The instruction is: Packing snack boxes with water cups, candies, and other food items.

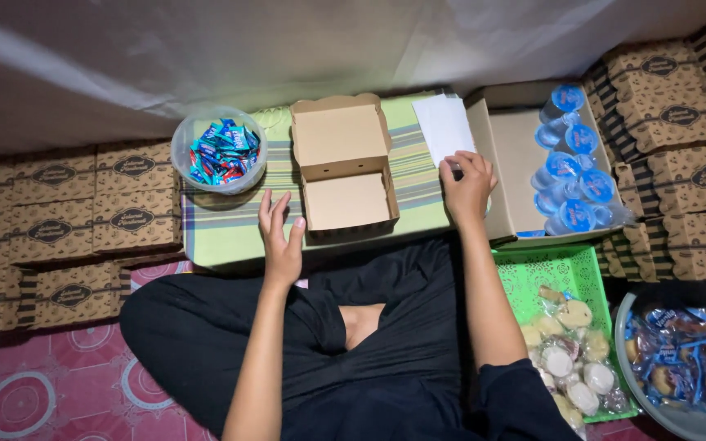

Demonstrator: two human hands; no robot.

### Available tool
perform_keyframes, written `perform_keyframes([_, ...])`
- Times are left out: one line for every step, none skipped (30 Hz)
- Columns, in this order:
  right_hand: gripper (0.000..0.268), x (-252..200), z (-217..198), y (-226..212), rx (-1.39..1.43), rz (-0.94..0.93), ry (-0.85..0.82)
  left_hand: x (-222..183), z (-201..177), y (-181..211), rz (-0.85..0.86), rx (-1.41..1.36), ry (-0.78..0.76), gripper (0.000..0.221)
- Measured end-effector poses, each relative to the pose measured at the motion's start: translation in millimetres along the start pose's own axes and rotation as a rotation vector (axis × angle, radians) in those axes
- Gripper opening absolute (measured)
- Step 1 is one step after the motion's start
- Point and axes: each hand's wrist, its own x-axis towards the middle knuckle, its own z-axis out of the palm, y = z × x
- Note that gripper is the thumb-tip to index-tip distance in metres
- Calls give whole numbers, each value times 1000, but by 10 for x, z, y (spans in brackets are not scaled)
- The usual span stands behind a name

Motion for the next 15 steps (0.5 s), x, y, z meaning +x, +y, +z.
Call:
perform_keyframes([13,11,10,-10,1,1,0,13,-1,-5,0,1,0,53])
perform_keyframes([12,4,12,-10,2,6,11,9,1,-9,2,9,-2,53])
perform_keyframes([11,-3,14,-10,4,11,21,5,4,-13,4,17,-3,53])
perform_keyframes([11,0,1,-29,3,13,21,3,7,-4,4,16,-6,53])
perform_keyframes([19,1,-12,-50,0,18,22,1,8,6,7,20,-7,53])
perform_keyframes([27,9,-25,-73,-2,23,24,1,9,17,11,24,-8,53])
perform_keyframes([27,15,-35,-82,-3,24,25,6,13,31,12,23,-9,53])
perform_keyframes([25,17,-44,-91,-1,27,24,4,16,45,9,26,-14,53])
perform_keyframes([24,18,-52,-101,0,31,24,2,15,58,6,29,-19,53])
perform_keyframes([24,21,-29,-82,0,30,23,4,17,58,5,29,-18,53])
perform_keyframes([20,23,-6,-64,4,33,32,6,16,57,6,32,-20,54])
perform_keyframes([17,20,16,-43,7,36,40,2,17,57,7,35,-22,54])
perform_keyframes([17,23,17,-46,7,35,39,0,17,62,6,35,-21,54])
perform_keyframes([15,27,16,-50,13,45,38,0,16,69,3,33,-23,54])
perform_keyframes([13,31,14,-54,20,55,37,-1,15,77,0,32,-25,53])
